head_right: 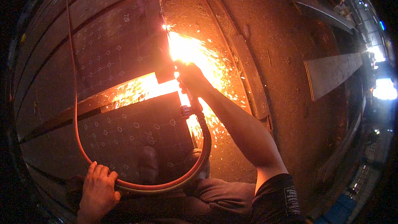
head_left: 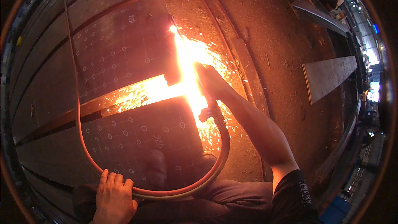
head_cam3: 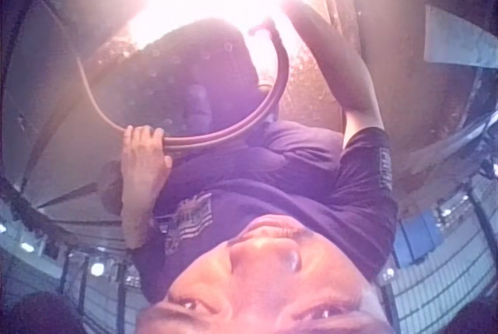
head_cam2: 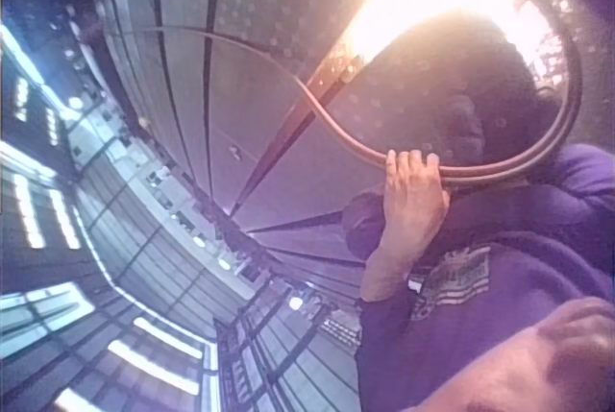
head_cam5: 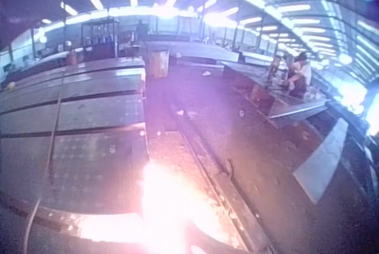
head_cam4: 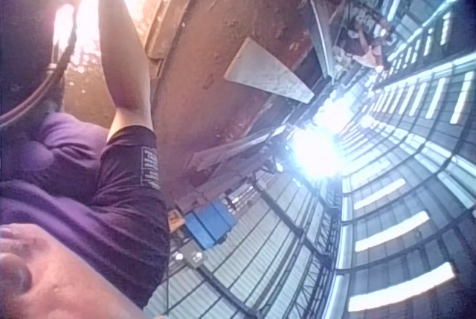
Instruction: The person uses a handheld cutting torch to cut along marked lines on large metal sheets. They move between sheets, ignite the torch, and cut straight lines, producing sparks and molten metal. The person repositions the torch and walks to different sections of the sheets to continue cutting.
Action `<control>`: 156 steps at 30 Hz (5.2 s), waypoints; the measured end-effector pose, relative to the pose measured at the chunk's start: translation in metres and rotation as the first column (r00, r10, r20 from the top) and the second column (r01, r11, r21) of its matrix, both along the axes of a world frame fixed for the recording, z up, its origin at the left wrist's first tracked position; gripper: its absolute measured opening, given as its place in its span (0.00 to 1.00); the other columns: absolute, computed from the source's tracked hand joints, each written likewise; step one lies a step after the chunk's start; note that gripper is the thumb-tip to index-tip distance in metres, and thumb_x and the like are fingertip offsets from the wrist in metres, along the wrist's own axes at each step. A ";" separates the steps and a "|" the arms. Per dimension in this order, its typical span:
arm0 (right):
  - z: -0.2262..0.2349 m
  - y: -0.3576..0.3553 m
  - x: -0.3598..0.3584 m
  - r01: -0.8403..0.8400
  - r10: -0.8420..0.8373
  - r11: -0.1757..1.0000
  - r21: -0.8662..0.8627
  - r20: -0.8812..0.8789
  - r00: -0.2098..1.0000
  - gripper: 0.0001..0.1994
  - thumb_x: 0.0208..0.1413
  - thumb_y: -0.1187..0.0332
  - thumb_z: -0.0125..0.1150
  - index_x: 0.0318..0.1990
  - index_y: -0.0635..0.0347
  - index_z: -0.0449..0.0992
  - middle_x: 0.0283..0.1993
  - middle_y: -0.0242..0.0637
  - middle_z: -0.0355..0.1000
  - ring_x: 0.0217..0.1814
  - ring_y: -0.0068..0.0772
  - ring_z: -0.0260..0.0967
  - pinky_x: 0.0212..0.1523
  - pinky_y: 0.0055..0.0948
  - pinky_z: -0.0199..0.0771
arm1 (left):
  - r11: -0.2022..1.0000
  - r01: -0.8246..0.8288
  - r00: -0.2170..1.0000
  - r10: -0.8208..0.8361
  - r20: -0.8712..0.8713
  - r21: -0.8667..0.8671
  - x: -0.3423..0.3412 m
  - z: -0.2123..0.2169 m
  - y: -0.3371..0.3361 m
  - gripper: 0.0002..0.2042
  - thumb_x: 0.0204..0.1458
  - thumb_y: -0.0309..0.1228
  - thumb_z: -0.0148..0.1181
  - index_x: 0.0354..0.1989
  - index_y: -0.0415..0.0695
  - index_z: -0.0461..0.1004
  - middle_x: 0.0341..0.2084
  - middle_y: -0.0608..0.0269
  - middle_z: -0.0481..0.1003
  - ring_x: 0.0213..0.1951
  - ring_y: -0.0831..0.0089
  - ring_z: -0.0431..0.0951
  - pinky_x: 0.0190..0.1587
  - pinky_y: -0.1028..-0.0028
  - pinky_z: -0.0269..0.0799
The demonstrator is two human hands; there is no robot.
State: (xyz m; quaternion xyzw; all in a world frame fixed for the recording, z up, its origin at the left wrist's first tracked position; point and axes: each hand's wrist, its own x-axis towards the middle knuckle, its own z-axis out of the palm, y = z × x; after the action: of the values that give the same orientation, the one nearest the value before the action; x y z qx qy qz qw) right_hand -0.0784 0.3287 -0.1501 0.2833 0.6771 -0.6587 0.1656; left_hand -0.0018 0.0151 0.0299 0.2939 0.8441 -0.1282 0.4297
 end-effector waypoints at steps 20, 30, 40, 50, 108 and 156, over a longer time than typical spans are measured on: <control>-0.021 0.003 0.002 -0.005 0.006 0.994 -0.105 0.012 1.000 0.23 0.59 0.46 0.44 0.37 0.61 0.66 0.23 0.31 0.61 0.18 0.24 0.59 0.18 0.30 0.63 | 0.996 0.068 0.998 -0.067 -0.012 0.055 0.002 -0.013 -0.018 0.19 0.33 0.33 0.69 0.35 0.39 0.74 0.35 0.50 0.72 0.47 0.55 0.71 0.65 0.54 0.55; -0.010 -0.005 0.004 0.050 -0.050 0.998 -0.040 -0.003 0.999 0.24 0.61 0.47 0.44 0.34 0.63 0.68 0.21 0.34 0.63 0.18 0.27 0.61 0.19 0.34 0.66 | 0.991 0.086 0.994 -0.078 -0.082 0.102 0.005 -0.009 -0.014 0.18 0.32 0.32 0.68 0.33 0.39 0.74 0.34 0.50 0.72 0.46 0.54 0.71 0.64 0.54 0.56; -0.011 0.000 0.004 -0.041 0.041 0.999 0.027 -0.019 0.999 0.23 0.63 0.49 0.41 0.34 0.64 0.68 0.20 0.34 0.63 0.18 0.28 0.61 0.20 0.34 0.64 | 0.990 0.082 0.994 -0.073 -0.080 0.116 0.006 -0.008 -0.015 0.17 0.33 0.33 0.67 0.33 0.39 0.74 0.34 0.49 0.72 0.47 0.53 0.71 0.64 0.54 0.55; -0.011 -0.002 0.003 0.032 -0.033 0.999 0.012 0.063 0.997 0.26 0.62 0.47 0.43 0.38 0.68 0.70 0.25 0.39 0.65 0.20 0.29 0.63 0.20 0.33 0.65 | 0.991 0.090 0.994 -0.082 -0.074 0.104 0.005 -0.009 -0.015 0.18 0.33 0.34 0.67 0.34 0.39 0.75 0.35 0.48 0.72 0.48 0.53 0.71 0.65 0.53 0.54; -0.016 0.006 0.014 -0.072 0.072 0.997 -0.011 0.029 0.997 0.24 0.62 0.48 0.42 0.37 0.65 0.69 0.21 0.35 0.63 0.18 0.27 0.61 0.19 0.33 0.65 | 0.988 0.079 0.997 -0.076 -0.035 0.130 0.003 -0.012 -0.019 0.19 0.30 0.33 0.68 0.33 0.38 0.75 0.34 0.49 0.72 0.47 0.54 0.71 0.65 0.55 0.54; -0.018 0.001 0.021 0.043 -0.030 0.992 -0.118 0.117 0.993 0.16 0.58 0.50 0.51 0.40 0.53 0.67 0.22 0.29 0.62 0.14 0.23 0.57 0.13 0.26 0.60 | 0.965 0.206 0.975 -0.188 -0.120 0.164 0.004 -0.013 -0.034 0.13 0.39 0.32 0.63 0.32 0.39 0.73 0.30 0.50 0.73 0.42 0.55 0.74 0.60 0.54 0.59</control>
State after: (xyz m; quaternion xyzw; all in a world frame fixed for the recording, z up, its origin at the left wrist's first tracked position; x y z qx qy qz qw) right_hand -0.0577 0.3295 -0.1684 0.3226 0.6202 -0.6838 0.2090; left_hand 0.0026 -0.0191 0.0172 0.4062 0.8397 -0.1106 0.3431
